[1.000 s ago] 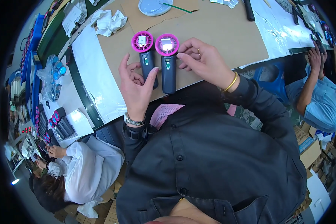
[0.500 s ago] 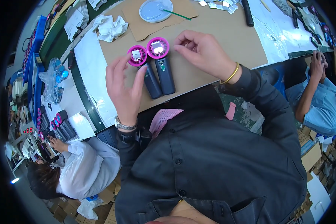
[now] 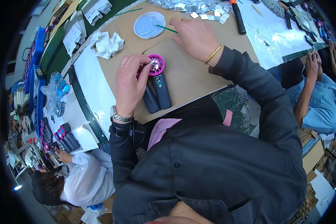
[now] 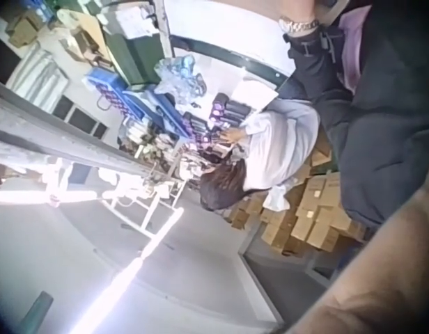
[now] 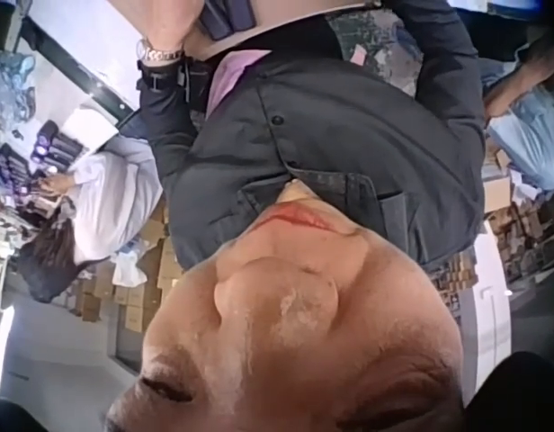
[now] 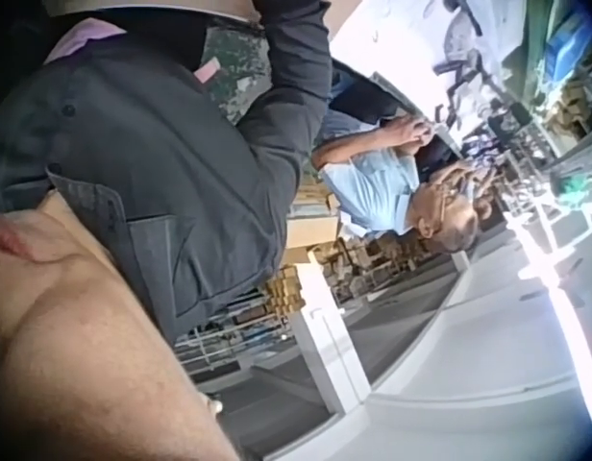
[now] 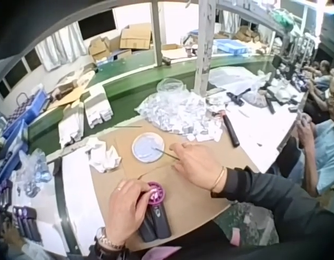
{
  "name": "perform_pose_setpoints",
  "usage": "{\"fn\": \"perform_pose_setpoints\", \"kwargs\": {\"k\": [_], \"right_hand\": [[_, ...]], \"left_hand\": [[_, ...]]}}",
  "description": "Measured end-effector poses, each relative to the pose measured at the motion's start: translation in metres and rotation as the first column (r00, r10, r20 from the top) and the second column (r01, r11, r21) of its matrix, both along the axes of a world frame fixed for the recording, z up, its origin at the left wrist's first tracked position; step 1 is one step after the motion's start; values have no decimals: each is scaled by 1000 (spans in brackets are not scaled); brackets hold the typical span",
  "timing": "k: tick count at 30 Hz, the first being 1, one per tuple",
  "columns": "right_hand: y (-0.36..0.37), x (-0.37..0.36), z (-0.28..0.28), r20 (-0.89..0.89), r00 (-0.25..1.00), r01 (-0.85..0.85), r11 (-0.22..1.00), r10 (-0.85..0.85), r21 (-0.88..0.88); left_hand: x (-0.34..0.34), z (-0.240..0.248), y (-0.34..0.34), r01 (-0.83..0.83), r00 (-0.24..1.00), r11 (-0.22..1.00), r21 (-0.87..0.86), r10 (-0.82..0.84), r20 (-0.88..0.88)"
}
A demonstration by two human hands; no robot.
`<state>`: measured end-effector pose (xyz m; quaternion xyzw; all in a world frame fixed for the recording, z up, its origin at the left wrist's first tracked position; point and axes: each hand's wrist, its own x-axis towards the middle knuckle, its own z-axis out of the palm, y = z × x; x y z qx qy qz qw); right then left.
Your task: The person wipes a cloth over a hair dryer, applies glue to it with a stick, and presses a small square piece onto the glue. After wiping the hair dryer again, the person repeats the process on a second hair dryer.
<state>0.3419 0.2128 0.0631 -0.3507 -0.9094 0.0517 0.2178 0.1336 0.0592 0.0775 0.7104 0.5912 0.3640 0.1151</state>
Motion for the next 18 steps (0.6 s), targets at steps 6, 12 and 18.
{"fn": "perform_pose_setpoints", "kwargs": {"k": [6, 12, 18], "right_hand": [[8, -6, 3, -41, 998, 42, 998, -45, -54], [-20, 4, 14, -229, 957, -181, 983, 180, 18], [-52, -13, -5, -400, 858, -441, 861, 323, -251]], "left_hand": [[1, 4, 4, 0, 998, 999, 32, 2, -60], [1, 14, 3, -1, 999, 999, -38, -1, -47], [14, 8, 4, -68, 995, 995, -69, 63, -74]]}}
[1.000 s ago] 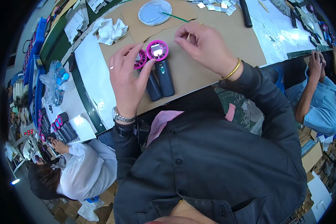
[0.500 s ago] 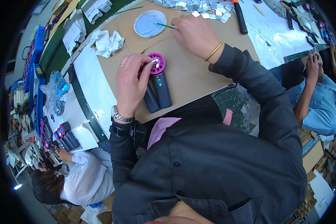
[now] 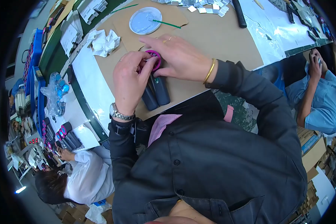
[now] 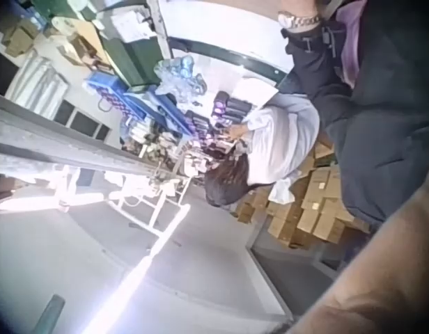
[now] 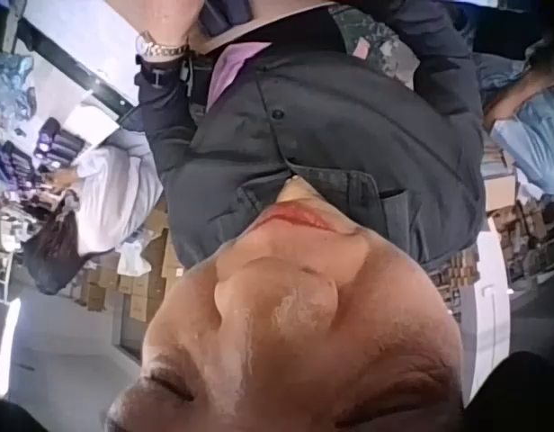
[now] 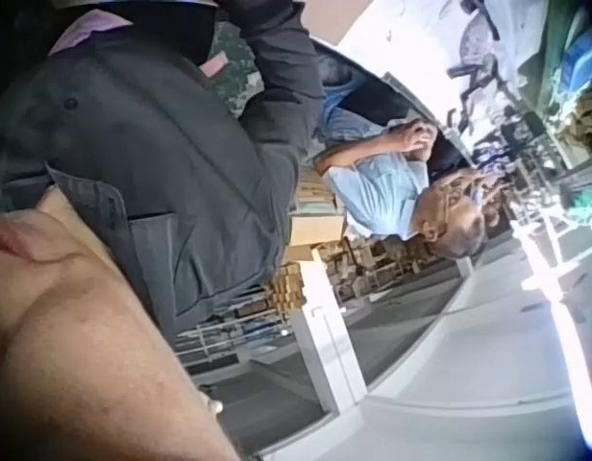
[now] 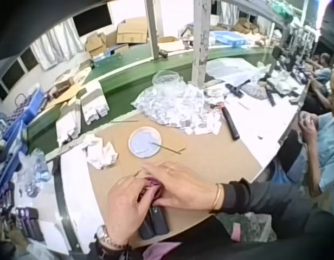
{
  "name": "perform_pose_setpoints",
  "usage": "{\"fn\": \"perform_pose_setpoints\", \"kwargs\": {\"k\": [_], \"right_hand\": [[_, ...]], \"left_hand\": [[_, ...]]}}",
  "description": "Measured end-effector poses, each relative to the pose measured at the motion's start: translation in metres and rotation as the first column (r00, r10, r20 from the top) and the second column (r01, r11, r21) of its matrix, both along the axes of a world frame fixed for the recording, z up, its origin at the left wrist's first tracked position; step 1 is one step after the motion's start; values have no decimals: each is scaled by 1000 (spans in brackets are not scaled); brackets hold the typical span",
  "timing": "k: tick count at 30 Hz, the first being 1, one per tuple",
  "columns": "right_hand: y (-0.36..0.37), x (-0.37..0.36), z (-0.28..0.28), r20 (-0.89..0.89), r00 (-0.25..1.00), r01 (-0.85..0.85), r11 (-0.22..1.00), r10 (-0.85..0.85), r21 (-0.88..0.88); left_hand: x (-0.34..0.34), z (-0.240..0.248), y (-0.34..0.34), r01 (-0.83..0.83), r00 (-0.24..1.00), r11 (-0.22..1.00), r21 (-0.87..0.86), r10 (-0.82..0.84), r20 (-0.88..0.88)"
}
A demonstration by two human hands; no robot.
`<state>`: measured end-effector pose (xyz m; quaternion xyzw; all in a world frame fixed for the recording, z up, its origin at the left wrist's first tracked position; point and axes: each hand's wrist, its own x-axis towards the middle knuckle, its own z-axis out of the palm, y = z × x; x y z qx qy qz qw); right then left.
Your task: The person wipes a cloth over a hair dryer, applies glue to it with a stick, and presses a small square piece onto the glue. After wiping the hair dryer again, the person repeats the process on a second hair dryer.
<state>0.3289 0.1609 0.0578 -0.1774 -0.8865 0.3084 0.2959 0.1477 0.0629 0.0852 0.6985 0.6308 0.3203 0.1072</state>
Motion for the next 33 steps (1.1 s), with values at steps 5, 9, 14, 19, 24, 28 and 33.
{"fn": "perform_pose_setpoints", "kwargs": {"k": [5, 9, 14, 19, 24, 28, 33], "right_hand": [[2, 2, 3, 99, 995, 2, 998, 4, -60], [3, 6, 2, 90, 996, 2, 998, 4, -67], [7, 15, 2, 17, 1000, -14, 999, 13, 51], [30, 34, 15, -18, 997, 73, 991, -71, 108], [42, 34, 13, 9, 971, 228, 941, -238, 249], [47, 26, 8, 106, 926, 298, 876, -361, 380], [61, 9, -4, 284, 840, 322, 846, -462, 425]], "left_hand": [[9, 8, -8, 4, 993, 999, -39, 0, 121], [2, 13, -11, -17, 943, 992, -126, 58, 327], [-5, -2, -17, 136, 983, 988, 72, -144, 117], [-6, -4, -21, 82, 985, 996, 30, -85, 152], [-7, -2, -18, 96, 981, 995, -4, -94, 169], [-8, 3, -19, 205, 978, 979, 16, -205, 42], [-3, -7, -24, 177, 981, 982, 58, -172, -85]]}}
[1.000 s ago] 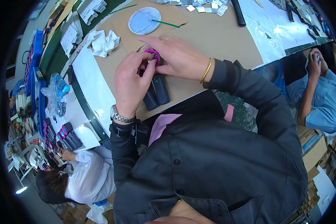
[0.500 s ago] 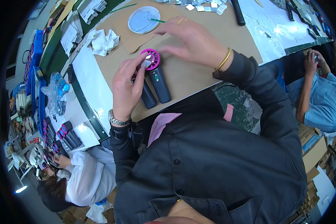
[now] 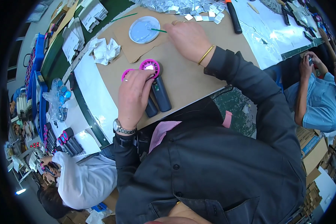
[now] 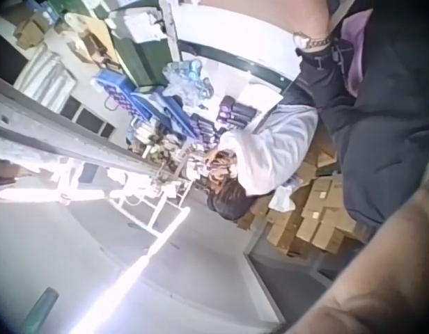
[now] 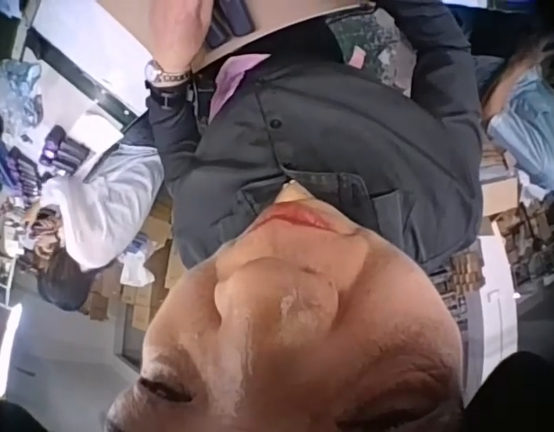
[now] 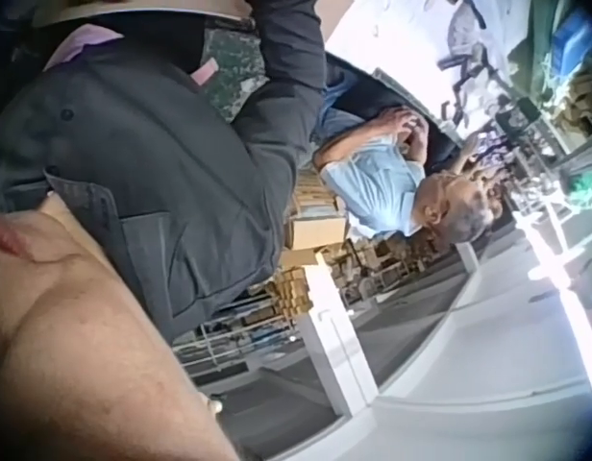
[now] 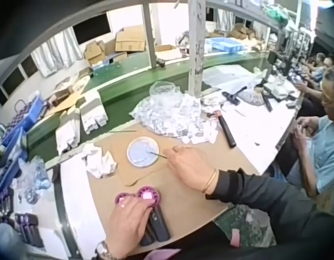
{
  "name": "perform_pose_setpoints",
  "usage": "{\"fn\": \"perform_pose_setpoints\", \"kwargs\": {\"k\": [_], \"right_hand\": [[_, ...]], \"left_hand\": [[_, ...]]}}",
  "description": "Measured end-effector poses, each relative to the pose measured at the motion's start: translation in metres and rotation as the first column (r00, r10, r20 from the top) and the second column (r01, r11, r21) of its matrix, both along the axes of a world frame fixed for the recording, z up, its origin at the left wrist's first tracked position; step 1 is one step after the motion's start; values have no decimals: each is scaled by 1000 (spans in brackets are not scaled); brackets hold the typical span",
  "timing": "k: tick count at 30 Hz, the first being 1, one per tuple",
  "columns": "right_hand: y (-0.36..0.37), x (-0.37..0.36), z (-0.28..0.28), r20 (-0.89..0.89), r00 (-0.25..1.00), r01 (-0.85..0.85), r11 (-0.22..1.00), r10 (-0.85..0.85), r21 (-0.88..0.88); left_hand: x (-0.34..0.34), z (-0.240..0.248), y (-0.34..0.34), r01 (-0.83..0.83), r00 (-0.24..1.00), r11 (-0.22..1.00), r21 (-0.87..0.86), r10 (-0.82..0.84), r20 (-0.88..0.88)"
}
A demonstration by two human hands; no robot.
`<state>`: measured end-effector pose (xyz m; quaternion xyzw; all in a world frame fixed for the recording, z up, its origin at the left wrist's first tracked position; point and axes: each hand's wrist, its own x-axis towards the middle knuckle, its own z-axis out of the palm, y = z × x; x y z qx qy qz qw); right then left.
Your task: The person wipes a cloth over a hair dryer, applies glue to it with a stick, and presses a small square piece onto the glue. After wiping the hair dryer again, the person repeats the process on a second hair dryer.
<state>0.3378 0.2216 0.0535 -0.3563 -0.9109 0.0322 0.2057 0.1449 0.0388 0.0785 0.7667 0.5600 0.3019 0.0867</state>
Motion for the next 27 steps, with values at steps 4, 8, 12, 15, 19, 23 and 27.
{"fn": "perform_pose_setpoints", "kwargs": {"k": [4, 8, 12, 15, 19, 23, 27], "right_hand": [[10, -1, 4, -318, 945, -44, 995, 72, 94], [17, 0, 12, -377, 923, 29, 989, -83, -147], [25, -2, 4, -345, 922, 71, 953, -175, -293], [34, -5, -9, -373, 902, 46, 906, -219, -420], [42, -6, -17, -377, 895, 11, 855, -240, -518], [48, -10, -22, -396, 876, -31, 788, -274, -615], [49, -11, -21, -376, 874, -29, 739, -308, -673]], "left_hand": [[5, -6, -5, -46, 999, 997, 63, 47, -2], [6, -17, -6, -72, 997, 989, 126, 70, 19], [6, -20, -4, -115, 992, 981, 156, 106, 66], [3, -19, -3, -95, 995, 972, 214, 95, 9], [3, -18, -2, -85, 995, 971, 223, 95, -33], [4, -16, 0, -72, 994, 964, 257, 91, -61], [8, -16, 2, -73, 991, 961, 266, 99, -86]]}}
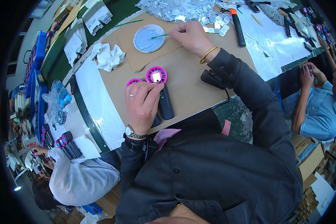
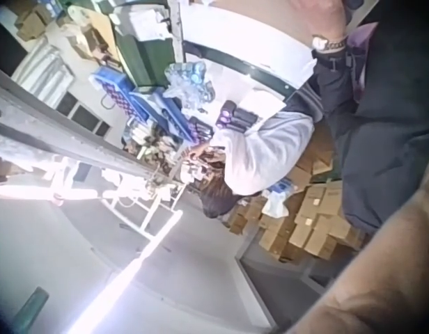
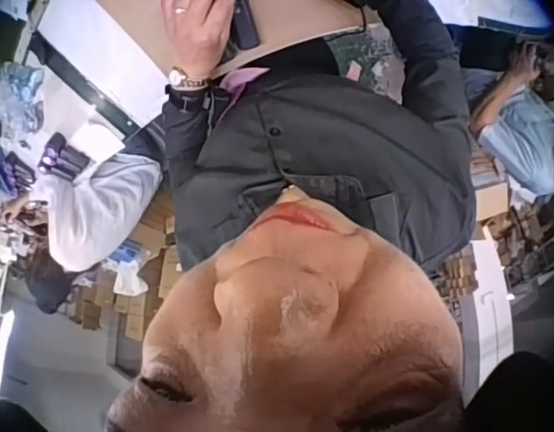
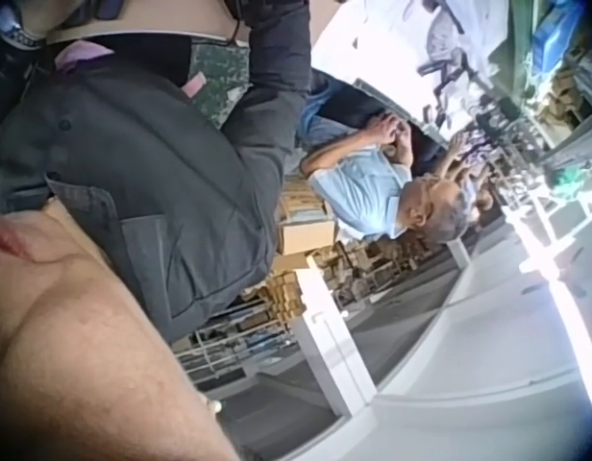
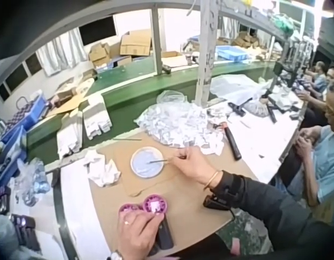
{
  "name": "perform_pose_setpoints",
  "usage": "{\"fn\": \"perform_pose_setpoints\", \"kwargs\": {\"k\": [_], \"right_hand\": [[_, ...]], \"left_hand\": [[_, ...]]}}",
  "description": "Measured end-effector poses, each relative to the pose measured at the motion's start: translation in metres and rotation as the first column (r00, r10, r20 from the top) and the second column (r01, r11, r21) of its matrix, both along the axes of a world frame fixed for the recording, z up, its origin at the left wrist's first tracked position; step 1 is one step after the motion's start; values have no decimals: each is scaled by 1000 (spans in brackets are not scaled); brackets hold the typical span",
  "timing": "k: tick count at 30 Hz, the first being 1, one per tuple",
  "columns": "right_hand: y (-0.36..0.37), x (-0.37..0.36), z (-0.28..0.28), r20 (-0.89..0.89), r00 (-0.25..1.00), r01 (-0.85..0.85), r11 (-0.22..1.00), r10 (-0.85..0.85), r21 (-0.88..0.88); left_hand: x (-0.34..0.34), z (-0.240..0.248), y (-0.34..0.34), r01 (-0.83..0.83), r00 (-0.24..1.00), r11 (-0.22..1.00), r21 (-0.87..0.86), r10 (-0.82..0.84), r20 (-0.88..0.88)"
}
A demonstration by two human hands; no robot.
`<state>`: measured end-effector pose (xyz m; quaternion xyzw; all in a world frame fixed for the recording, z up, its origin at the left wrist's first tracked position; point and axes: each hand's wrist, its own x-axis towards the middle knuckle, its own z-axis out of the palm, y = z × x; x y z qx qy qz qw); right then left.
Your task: The person wipes a cloth over a hair dryer, applies glue to it with a stick, and presses a small square piece onto the glue. After wiping the hair dryer again, the person repeats the process on a second hair dryer.
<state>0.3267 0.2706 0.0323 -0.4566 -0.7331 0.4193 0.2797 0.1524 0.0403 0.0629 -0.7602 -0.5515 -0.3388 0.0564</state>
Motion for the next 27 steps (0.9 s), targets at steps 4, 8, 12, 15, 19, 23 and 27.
{"fn": "perform_pose_setpoints", "kwargs": {"k": [4, 8, 12, 15, 19, 23, 27], "right_hand": [[1, -1, -1, 10, 1000, -22, 1000, 22, -18], [6, -4, -5, -60, 998, -8, 988, -1, -157], [-1, -2, 13, -134, 990, 1, 959, -41, -284], [-7, 2, 35, -217, 975, -25, 945, -48, -325], [-7, 9, 31, -285, 958, -30, 978, -31, -207], [-7, 11, 22, -167, 985, 34, 999, -35, -8], [-13, 15, 37, -224, 971, 28, 974, -79, -225]], "left_hand": [[3, -1, 1, -15, 1000, 1000, 15, 15, 0], [3, -3, 2, -13, 1000, 1000, 13, 13, 10], [6, -6, 2, -44, 999, 999, 26, 44, 17], [7, -11, 4, -61, 998, 997, 50, 59, 28], [8, -10, 5, -65, 998, 996, 64, 64, 16], [8, -6, 2, -67, 997, 996, 60, 66, 28], [8, -10, -1, -74, 996, 995, 63, 71, 48]]}}
